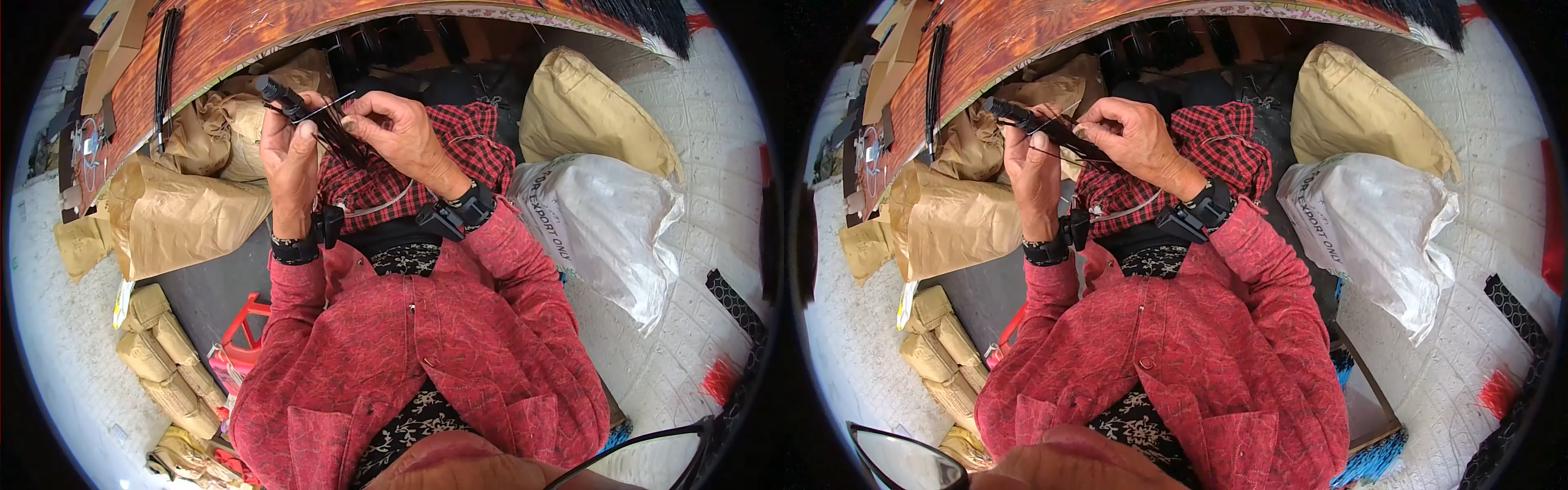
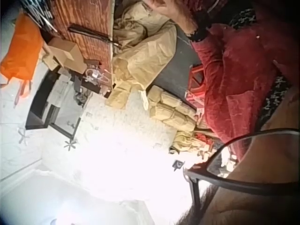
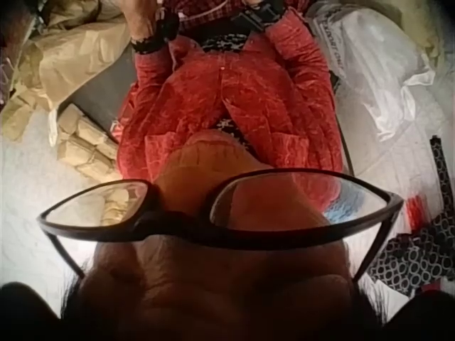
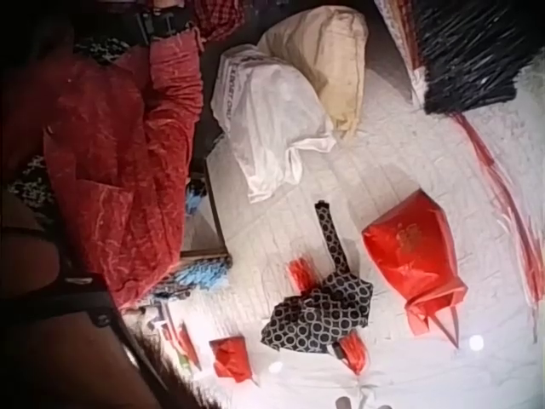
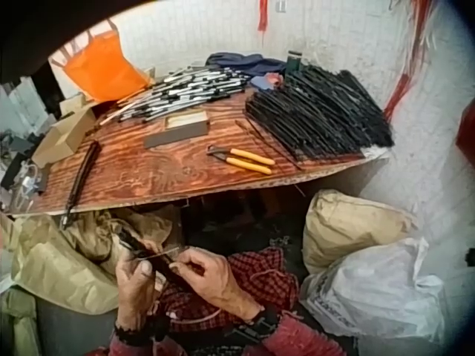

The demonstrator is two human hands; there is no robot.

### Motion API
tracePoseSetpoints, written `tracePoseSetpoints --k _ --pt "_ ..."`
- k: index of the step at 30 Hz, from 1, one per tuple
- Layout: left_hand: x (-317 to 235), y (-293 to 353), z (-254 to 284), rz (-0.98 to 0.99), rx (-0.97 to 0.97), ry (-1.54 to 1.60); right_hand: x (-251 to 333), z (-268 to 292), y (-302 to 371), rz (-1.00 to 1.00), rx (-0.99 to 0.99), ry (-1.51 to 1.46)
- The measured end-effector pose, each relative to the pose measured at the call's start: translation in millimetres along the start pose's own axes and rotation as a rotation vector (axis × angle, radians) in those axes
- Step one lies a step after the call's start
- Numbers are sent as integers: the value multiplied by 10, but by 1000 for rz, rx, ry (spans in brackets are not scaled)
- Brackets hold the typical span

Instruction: The person gathers a bundle of thin black rods and inserts them into a small black cap before threading a wire through the assembly. They then use yellow-handled pliers to trim the excess wire and secure the components together.

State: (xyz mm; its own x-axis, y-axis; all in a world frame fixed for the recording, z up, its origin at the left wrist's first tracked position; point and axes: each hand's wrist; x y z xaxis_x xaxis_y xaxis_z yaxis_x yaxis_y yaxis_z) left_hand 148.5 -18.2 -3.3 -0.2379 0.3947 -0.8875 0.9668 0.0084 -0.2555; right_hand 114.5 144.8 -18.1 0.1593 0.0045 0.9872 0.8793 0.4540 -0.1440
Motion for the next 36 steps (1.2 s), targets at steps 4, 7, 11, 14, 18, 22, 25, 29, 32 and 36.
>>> tracePoseSetpoints --k 4,7,11,14,18,22,25,29,32,36 --pt "3 22 69 -11 -20 5 17 -37 -1 57 13 21" --pt "3 30 101 10 -11 10 13 -55 -5 46 29 -14" --pt "42 19 121 63 -11 13 -10 -50 -12 47 11 -23" --pt "84 29 145 72 -8 14 -20 -58 -21 32 -2 -9" --pt "87 57 134 44 30 135 17 -44 -18 16 21 11" --pt "90 26 106 30 28 213 15 -49 -17 -3 19 -54" --pt "135 25 159 24 0 208 25 -37 -10 49 36 -12" --pt "177 5 220 4 34 259 33 -32 2 108 65 9" --pt "167 16 195 1 11 278 35 -38 3 130 74 13" --pt "127 10 141 7 -72 241 29 -42 -6 146 67 30"
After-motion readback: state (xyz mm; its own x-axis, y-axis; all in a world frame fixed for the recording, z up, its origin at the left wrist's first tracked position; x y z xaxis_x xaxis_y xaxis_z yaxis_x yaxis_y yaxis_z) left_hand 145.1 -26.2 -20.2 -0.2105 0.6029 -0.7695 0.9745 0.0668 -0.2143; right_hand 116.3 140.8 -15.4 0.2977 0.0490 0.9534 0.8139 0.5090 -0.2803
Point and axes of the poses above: each hand's wrist, its own y-axis away from the middle knuckle, its own z-axis out of the back of the hand, x = y × z, and after that the axes turned 7 degrees about x, right-handed
